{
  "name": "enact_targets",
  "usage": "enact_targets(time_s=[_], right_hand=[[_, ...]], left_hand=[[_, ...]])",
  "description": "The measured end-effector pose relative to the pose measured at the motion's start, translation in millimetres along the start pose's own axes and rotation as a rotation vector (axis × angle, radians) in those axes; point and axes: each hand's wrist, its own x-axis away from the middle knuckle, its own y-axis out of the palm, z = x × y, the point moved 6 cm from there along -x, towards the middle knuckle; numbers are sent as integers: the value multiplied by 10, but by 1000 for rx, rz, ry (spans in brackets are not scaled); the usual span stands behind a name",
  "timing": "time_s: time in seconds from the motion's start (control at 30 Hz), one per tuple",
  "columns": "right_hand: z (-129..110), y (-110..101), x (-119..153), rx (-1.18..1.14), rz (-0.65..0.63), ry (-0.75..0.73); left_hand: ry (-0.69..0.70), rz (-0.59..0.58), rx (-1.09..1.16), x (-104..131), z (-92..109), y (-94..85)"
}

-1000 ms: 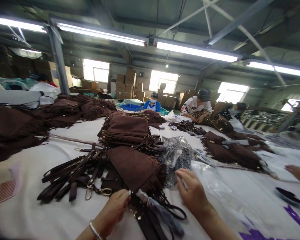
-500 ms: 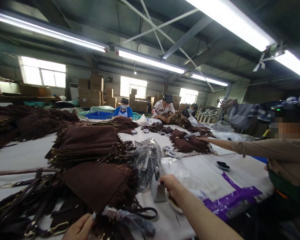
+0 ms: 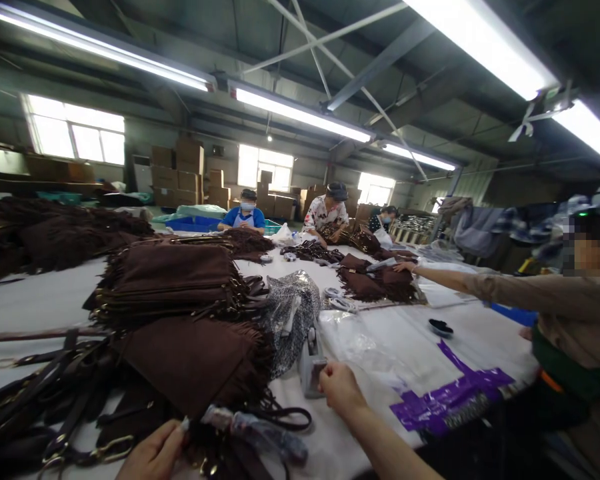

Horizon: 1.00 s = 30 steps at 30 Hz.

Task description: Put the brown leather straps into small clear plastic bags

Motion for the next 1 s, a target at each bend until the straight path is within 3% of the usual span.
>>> enact_targets(time_s=[0.13, 0.23, 0.3, 0.4, 0.5, 0.6, 0.7, 0.83, 1.0], right_hand=[[-120, -113, 78, 173, 59, -148], [-291, 7, 353, 225, -54, -252], [-486, 250, 604, 178, -257, -332], [-838, 698, 935, -24, -507, -308], [-1252, 1155, 1102, -159, -620, -315], [-1534, 1510, 1097, -122, -600, -297], [-1644, 1712, 1056, -39, -553, -256], [-1690, 1773, 1026, 45, -496, -286], [-1668, 1796, 958, 94, -457, -256]], left_hand=[[8, 12, 27, 93, 144, -43], [59, 63, 76, 177, 276, -85], [94, 83, 80, 217, 329, -97], [121, 117, 33, 263, 347, -108], [165, 148, -47, 317, 354, -116], [203, 165, -134, 370, 349, -117], [224, 200, -230, 404, 328, -123], [278, 247, -325, 409, 302, -103], [257, 330, -282, 392, 198, -78]])
